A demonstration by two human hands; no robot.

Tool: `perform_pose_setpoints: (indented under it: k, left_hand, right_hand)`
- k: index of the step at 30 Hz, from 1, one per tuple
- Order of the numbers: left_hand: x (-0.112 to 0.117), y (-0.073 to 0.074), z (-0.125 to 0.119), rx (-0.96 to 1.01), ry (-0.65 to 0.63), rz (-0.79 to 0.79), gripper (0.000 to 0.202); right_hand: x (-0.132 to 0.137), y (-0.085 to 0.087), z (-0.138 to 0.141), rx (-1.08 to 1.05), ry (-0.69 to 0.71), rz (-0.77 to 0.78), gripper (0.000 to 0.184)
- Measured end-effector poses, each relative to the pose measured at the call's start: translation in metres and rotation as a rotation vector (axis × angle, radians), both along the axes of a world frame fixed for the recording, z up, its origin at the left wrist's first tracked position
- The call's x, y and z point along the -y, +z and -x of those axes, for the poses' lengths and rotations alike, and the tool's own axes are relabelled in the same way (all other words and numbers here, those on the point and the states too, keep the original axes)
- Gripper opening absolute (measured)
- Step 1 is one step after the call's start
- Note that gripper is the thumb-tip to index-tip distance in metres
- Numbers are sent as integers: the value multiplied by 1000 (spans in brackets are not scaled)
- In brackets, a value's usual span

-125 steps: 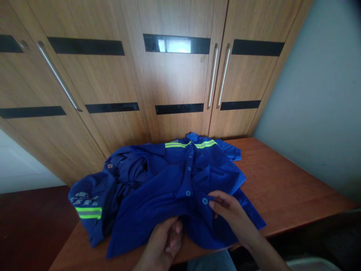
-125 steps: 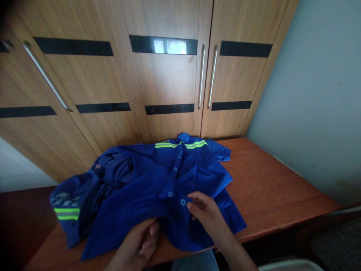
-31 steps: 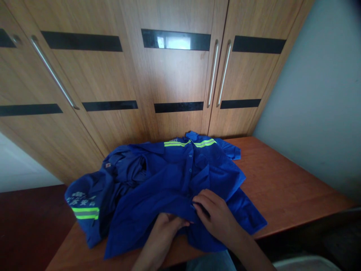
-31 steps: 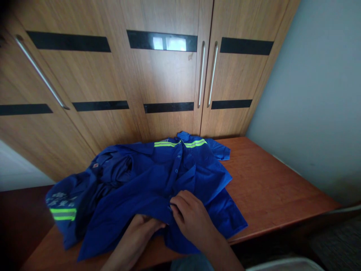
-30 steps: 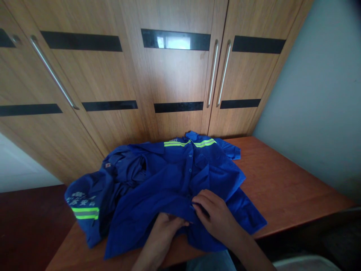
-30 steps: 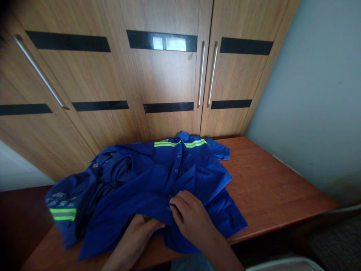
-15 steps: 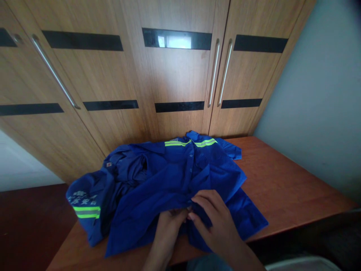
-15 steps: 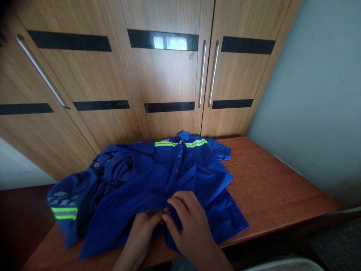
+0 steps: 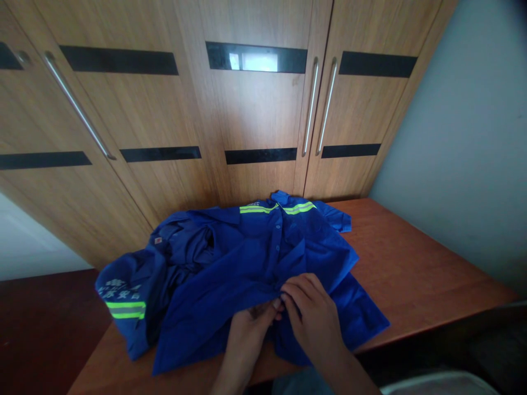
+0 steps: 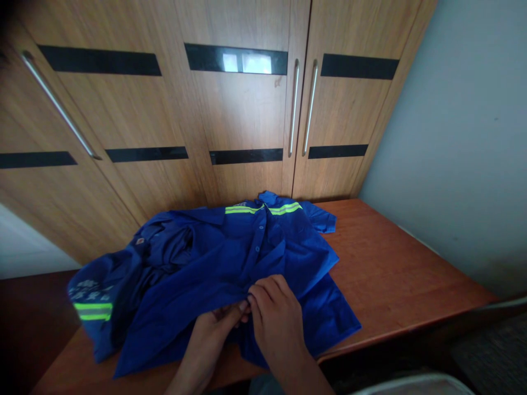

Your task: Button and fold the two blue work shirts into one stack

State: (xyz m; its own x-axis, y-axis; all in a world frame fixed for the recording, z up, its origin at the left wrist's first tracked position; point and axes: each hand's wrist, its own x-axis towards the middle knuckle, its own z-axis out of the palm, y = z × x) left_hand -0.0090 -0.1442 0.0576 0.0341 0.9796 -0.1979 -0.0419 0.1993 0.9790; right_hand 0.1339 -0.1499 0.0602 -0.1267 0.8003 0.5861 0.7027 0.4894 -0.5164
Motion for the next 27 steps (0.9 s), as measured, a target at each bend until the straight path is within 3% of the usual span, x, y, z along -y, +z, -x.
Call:
perform_pose_setpoints:
  k: [14, 22, 27]
  left_hand:
    - [-3, -20, 9, -49, -74, -45, 30]
    - [-2, -3, 11, -27, -90, -62, 29]
    - [-4, -5, 12, -44, -150, -46, 26]
  right_hand:
    - [-9, -9, -7, -511, 206, 340, 16]
    - [-6, 1, -7, -216, 179, 233, 17]
    - [-7, 0, -9, -103, 197, 192, 19]
